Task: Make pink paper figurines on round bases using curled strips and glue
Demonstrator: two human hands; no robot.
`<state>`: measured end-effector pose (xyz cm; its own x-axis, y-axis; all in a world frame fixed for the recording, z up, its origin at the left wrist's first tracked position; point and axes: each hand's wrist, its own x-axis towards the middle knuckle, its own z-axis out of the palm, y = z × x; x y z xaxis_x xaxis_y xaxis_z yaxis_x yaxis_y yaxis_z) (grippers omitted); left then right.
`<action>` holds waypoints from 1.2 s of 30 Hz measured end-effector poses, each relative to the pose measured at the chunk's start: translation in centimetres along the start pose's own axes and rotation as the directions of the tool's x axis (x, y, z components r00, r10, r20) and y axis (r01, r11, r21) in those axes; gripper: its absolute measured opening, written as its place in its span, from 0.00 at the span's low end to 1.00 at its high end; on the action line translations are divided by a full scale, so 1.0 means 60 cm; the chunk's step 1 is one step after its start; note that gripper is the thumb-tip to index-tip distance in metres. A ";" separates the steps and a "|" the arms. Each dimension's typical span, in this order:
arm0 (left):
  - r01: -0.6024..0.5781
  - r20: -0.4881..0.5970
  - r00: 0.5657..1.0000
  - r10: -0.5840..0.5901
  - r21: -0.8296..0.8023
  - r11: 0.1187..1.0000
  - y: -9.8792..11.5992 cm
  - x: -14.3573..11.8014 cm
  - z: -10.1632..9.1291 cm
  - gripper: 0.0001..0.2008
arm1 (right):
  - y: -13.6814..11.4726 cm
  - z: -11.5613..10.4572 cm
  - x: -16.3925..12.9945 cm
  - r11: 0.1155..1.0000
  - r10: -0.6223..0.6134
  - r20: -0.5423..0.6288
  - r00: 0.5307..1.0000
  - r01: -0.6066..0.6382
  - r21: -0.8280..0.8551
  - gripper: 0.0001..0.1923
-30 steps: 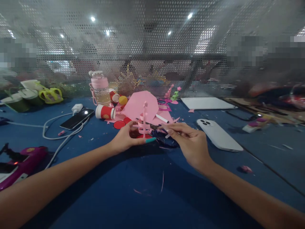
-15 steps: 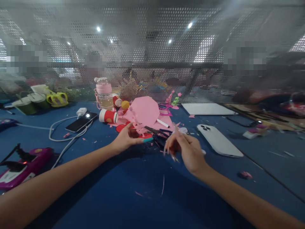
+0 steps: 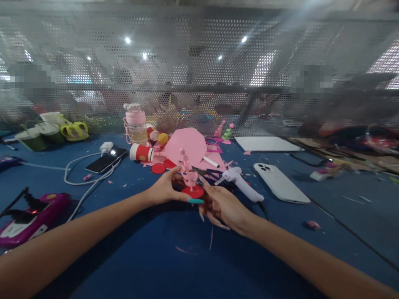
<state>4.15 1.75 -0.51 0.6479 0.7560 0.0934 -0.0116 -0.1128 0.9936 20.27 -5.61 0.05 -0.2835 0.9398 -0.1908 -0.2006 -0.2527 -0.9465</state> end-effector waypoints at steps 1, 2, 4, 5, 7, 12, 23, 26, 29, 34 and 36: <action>0.006 0.003 1.000 -0.006 0.012 1.000 0.000 0.000 0.000 0.39 | -0.001 0.001 0.000 1.000 0.004 -0.004 1.000 -0.004 0.010 0.20; 0.009 0.009 1.000 -0.009 0.019 1.000 0.000 0.000 0.000 0.40 | -0.001 0.002 0.000 1.000 0.010 -0.010 1.000 -0.009 0.018 0.19; 0.005 0.018 1.000 -0.005 0.025 1.000 0.000 0.001 0.001 0.39 | -0.002 0.004 0.000 0.999 0.024 -0.023 0.999 -0.023 0.033 0.17; -0.002 0.024 1.000 0.001 0.024 1.000 0.000 0.001 0.001 0.39 | -0.002 0.004 0.000 0.999 0.033 -0.030 0.999 -0.032 0.040 0.16; -0.019 0.045 0.999 0.019 0.012 1.000 -0.002 0.002 0.000 0.37 | -0.001 0.005 0.000 0.998 0.054 -0.046 0.997 -0.052 0.046 0.15; -0.055 0.029 0.998 0.055 -0.032 0.998 -0.011 0.006 -0.006 0.38 | -0.001 0.003 0.000 0.999 0.023 -0.060 0.998 -0.020 0.040 0.16; -0.105 0.115 0.988 0.098 0.052 0.993 0.008 0.009 -0.009 0.30 | -0.046 -0.023 -0.006 0.990 -0.133 -0.248 0.960 0.142 0.016 0.13; -0.105 0.138 0.986 0.093 0.085 0.991 0.008 0.008 -0.010 0.30 | -0.072 -0.048 -0.004 0.971 -0.229 -0.333 0.915 0.239 -0.011 0.13; -0.118 0.165 0.981 0.100 0.103 0.988 0.005 0.007 -0.013 0.30 | -0.102 -0.087 0.010 0.958 -0.279 -0.457 0.845 0.276 -0.074 0.13; -0.139 0.205 0.973 0.105 0.158 0.978 0.003 0.008 -0.014 0.29 | -0.149 -0.166 0.078 0.983 -0.173 -0.528 0.832 0.112 -0.146 0.09; -0.135 0.209 0.973 0.095 0.190 0.972 0.004 0.008 -0.014 0.28 | -0.163 -0.196 0.116 0.988 -0.099 -0.549 0.830 0.015 -0.155 0.08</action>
<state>3.82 2.64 -0.15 0.7887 0.5903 0.1716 0.0454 -0.3343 0.9414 31.26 6.07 4.90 0.2998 0.9311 -0.2076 -0.0566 -0.1999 -0.9782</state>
